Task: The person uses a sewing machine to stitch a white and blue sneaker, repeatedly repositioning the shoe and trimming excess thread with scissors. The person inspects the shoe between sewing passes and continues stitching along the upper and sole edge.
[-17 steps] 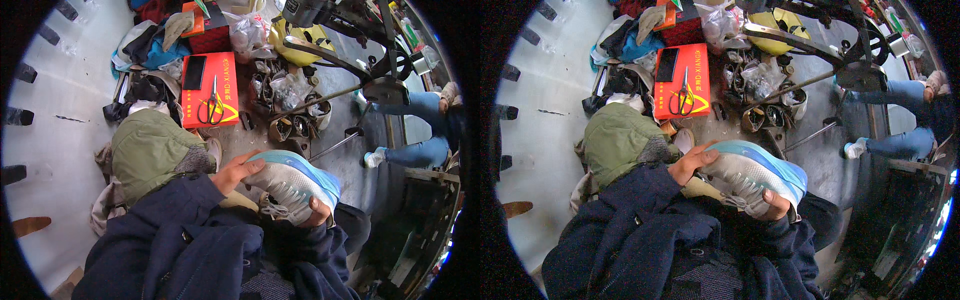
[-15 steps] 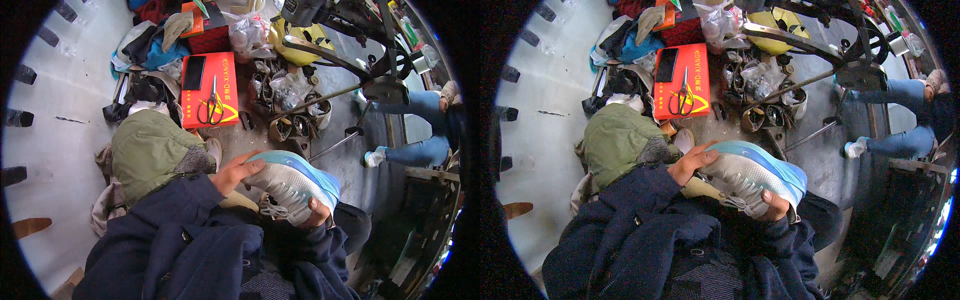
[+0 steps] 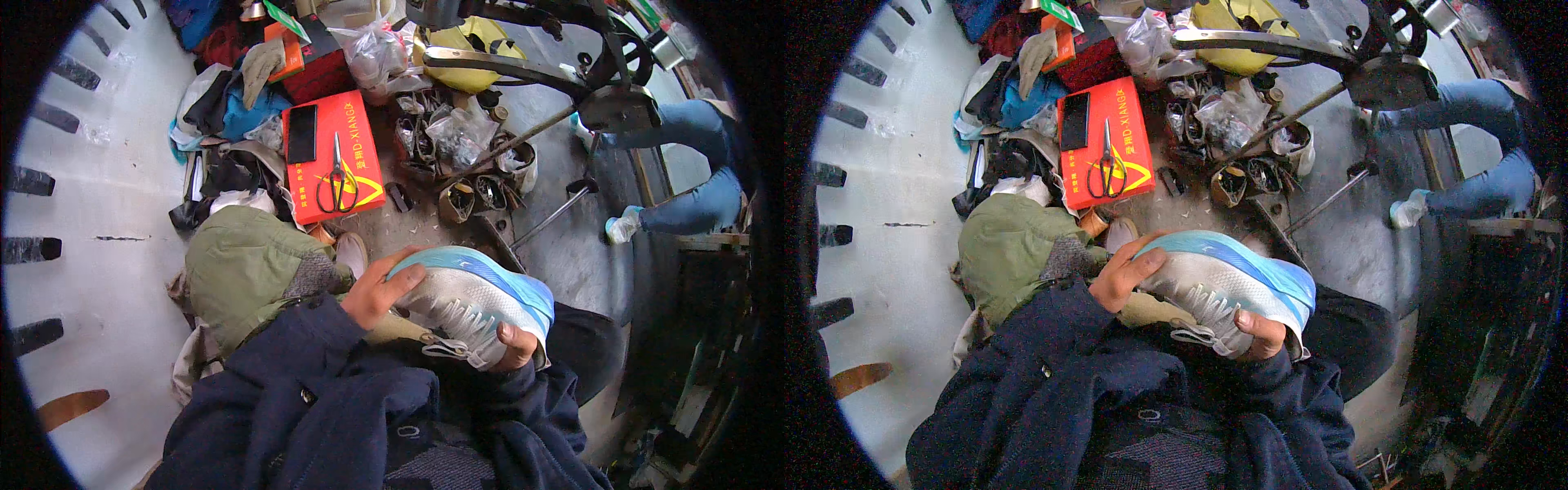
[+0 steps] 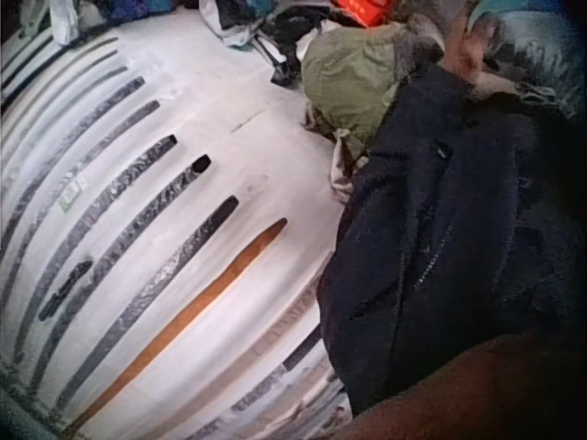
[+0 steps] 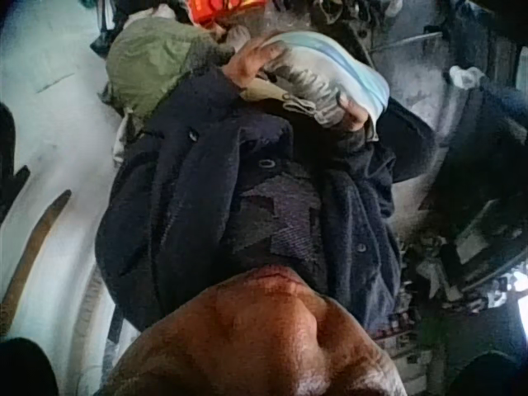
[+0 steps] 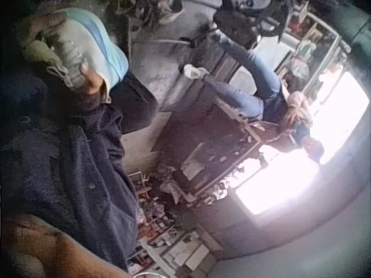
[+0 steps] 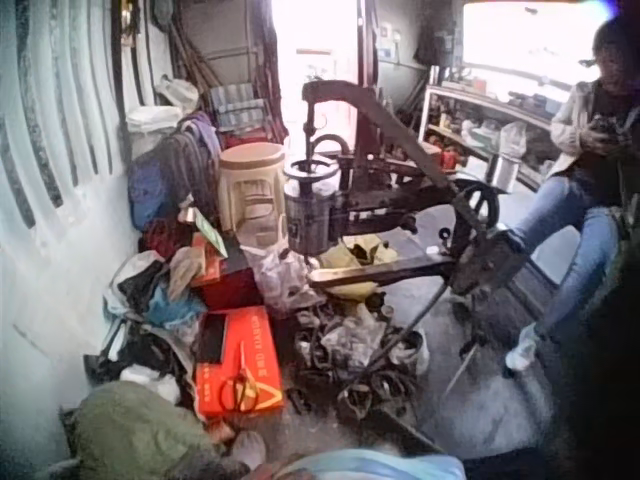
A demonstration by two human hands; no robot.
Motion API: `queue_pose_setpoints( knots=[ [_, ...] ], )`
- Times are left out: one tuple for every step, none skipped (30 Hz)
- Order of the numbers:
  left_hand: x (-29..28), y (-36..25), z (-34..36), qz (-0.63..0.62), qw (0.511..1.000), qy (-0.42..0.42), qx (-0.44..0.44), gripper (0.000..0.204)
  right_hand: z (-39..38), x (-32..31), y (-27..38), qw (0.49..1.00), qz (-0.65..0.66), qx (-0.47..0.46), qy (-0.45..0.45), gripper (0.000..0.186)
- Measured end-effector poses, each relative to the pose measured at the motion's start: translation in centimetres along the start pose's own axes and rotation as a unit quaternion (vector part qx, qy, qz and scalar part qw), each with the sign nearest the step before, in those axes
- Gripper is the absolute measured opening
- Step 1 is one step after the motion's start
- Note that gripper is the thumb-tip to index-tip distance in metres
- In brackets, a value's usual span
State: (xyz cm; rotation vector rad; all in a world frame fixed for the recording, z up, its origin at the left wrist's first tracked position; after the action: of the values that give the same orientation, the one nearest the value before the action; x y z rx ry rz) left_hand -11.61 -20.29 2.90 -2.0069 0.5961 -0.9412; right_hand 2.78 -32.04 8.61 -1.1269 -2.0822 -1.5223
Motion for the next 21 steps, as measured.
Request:
queue_pose_setpoints(
  knots=[
    [0.2,-0.3,0.0,0.004,1.000,0.004,0.020,0.052,0.0,0.0,0.0,1.000,0.007,0.002,0.003,0.105],
    [0.3,-0.5,0.0,0.009,0.999,0.009,0.040,0.052,0.0,-0.1,0.0,1.000,0.015,0.004,0.005,0.105],
    [0.4,-0.8,-0.1,0.011,0.997,0.014,0.071,0.051,0.1,-0.1,0.0,1.000,0.015,0.003,0.013,0.104],
    [0.3,-0.8,-0.2,0.024,0.998,0.001,0.058,0.052,0.2,-0.1,0.0,1.000,0.015,0.002,0.021,0.104],
    [0.2,-0.8,-0.3,0.035,0.998,-0.011,0.055,0.053,0.3,-0.2,0.0,1.000,0.013,0.001,0.025,0.104],
    [0.0,-0.9,-0.4,0.047,0.997,-0.024,0.053,0.054,0.4,-0.2,0.1,0.999,0.014,-0.003,0.036,0.104],
    [0.1,-1.2,-0.3,0.063,0.994,-0.010,0.086,0.055,0.5,-0.2,0.1,0.999,0.013,-0.009,0.044,0.104],
    [0.2,-1.5,-0.3,0.080,0.990,0.004,0.117,0.057,0.5,-0.2,0.0,0.999,0.013,-0.012,0.051,0.103],
    [0.2,-1.7,-0.3,0.096,0.985,0.011,0.141,0.058,0.5,-0.2,0.1,0.998,0.025,-0.014,0.049,0.103],
    [0.3,-1.9,-0.4,0.121,0.979,-0.001,0.165,0.065,0.5,-0.2,0.1,0.998,0.037,-0.016,0.046,0.103],
    [0.4,-2.0,-0.5,0.146,0.972,-0.019,0.182,0.072,0.4,-0.2,0.1,0.998,0.048,-0.016,0.045,0.102],
    [0.4,-2.2,-0.8,0.172,0.964,-0.038,0.199,0.079,0.4,-0.3,0.1,0.998,0.046,-0.023,0.033,0.102],
    [0.4,-2.5,-1.0,0.199,0.952,-0.051,0.227,0.072,0.3,-0.4,0.2,0.998,0.043,-0.029,0.023,0.103],
    [0.4,-2.7,-1.2,0.225,0.938,-0.064,0.255,0.066,0.3,-0.5,0.3,0.998,0.046,-0.036,0.011,0.103],
    [0.4,-3.0,-1.4,0.251,0.923,-0.076,0.282,0.062,0.3,-0.5,0.2,0.998,0.051,-0.034,0.000,0.102],
    [0.4,-3.1,-1.5,0.262,0.915,-0.071,0.300,0.061,0.3,-0.5,0.2,0.998,0.059,-0.035,0.009,0.100],
    [0.4,-3.1,-1.5,0.271,0.907,-0.068,0.316,0.059,0.3,-0.5,0.2,0.997,0.067,-0.035,0.018,0.098],
    [0.4,-3.1,-1.6,0.279,0.898,-0.065,0.333,0.058,0.3,-0.5,0.2,0.997,0.073,-0.033,0.025,0.096],
    [0.3,-3.1,-1.8,0.294,0.889,-0.064,0.345,0.056,0.3,-0.6,0.2,0.997,0.070,-0.030,0.030,0.096],
    [0.3,-3.0,-1.8,0.292,0.889,-0.062,0.347,0.056,0.2,-0.7,0.1,0.997,0.068,-0.028,0.032,0.097],
    [0.2,-2.9,-1.8,0.290,0.889,-0.061,0.349,0.055,0.2,-0.9,0.0,0.997,0.064,-0.027,0.032,0.097]
  ],
)
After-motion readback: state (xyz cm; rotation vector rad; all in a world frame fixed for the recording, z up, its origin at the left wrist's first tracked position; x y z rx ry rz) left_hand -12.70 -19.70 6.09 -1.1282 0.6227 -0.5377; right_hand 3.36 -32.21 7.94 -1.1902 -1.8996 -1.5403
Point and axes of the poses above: each hand's wrist, its own z-axis towards the middle knuckle, its own x-axis out of the palm, y = z × x, the point moved 4 cm from there along z, towards the middle knuckle, and after that the axes turned 5 degrees about -z, right-handed, at the moved point
